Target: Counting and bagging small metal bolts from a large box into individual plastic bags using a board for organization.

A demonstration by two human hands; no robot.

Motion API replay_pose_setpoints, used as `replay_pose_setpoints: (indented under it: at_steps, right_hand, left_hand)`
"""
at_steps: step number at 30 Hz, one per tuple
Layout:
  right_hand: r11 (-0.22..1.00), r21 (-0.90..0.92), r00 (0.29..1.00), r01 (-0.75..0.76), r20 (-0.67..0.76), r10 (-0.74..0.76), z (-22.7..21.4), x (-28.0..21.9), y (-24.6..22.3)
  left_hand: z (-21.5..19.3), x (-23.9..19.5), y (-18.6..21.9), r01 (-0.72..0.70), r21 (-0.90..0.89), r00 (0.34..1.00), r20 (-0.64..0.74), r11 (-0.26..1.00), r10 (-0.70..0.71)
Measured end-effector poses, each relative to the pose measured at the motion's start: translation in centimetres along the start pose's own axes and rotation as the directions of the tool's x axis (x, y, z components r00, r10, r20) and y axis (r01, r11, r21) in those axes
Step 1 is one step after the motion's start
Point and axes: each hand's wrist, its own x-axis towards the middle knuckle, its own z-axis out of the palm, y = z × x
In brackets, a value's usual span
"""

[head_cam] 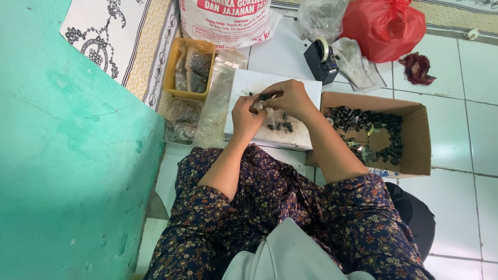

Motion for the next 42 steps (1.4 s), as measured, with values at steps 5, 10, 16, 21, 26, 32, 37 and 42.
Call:
replay_pose_setpoints:
  at_steps: [5, 10, 16, 21, 26, 32, 37, 42]
  right_hand:
    - [0.957, -0.261, 0.989, 0.122, -0.045, -0.139, 0.7, 0.2, -0.5]
    - [0.929, -0.323, 0.976, 0.179, -0.057, -0.208, 2.0, 0.5, -0.1]
    - [0.835, -0.480, 0.944, 0.268, -0.041, -0.327, 2.1, 0.0, -1.8]
    - [0.975, -0.175, 0.948, 0.138, -0.261, -0.181, 3.0, 4.2, 3.7]
    - [0.934, -0.349, 0.997, 0.071, -0.005, -0.078, 6.4, 4.6, 3.7]
    - [0.644, -0.725, 0.970, 0.243, 0.166, -0.179, 9.9, 5.1, 6.8]
    - [0.674, -0.693, 0.963, 0.257, 0.123, -0.240, 9.0, 5.1, 9.1]
    - [0.881, -0.433, 0.976, 0.193, -0.009, -0.219, 6.5, 6.2, 11.6]
  left_hand:
    - [-0.2, -0.1, 0.9, -0.014, 0.038, 0.999, -0.036, 0.999, 0.016]
    - [-0.6, -0.1, 0.4, 0.012, 0.059, 0.999, -0.047, 0.998, -0.009]
    - [-2.5, -0.2, 1.5, 0.074, 0.001, 0.991, -0.108, 0.997, -0.073]
    - [-4.9, 0.2, 2.7, -0.013, -0.181, 0.892, -0.446, 0.983, -0.070]
    - [-5.3, 0.7, 1.4, -0.019, -0.197, 0.848, -0.523, 0.980, -0.089]
    - [-5.1, 1.1, 0.6, 0.003, -0.152, 0.834, -0.545, 0.988, -0.086]
    - [-3.6, 0.9, 1.2, 0.003, -0.141, 0.859, -0.507, 0.990, -0.075]
    - [-2.2, 0.6, 2.4, 0.016, -0.169, 0.925, -0.372, 0.985, -0.079]
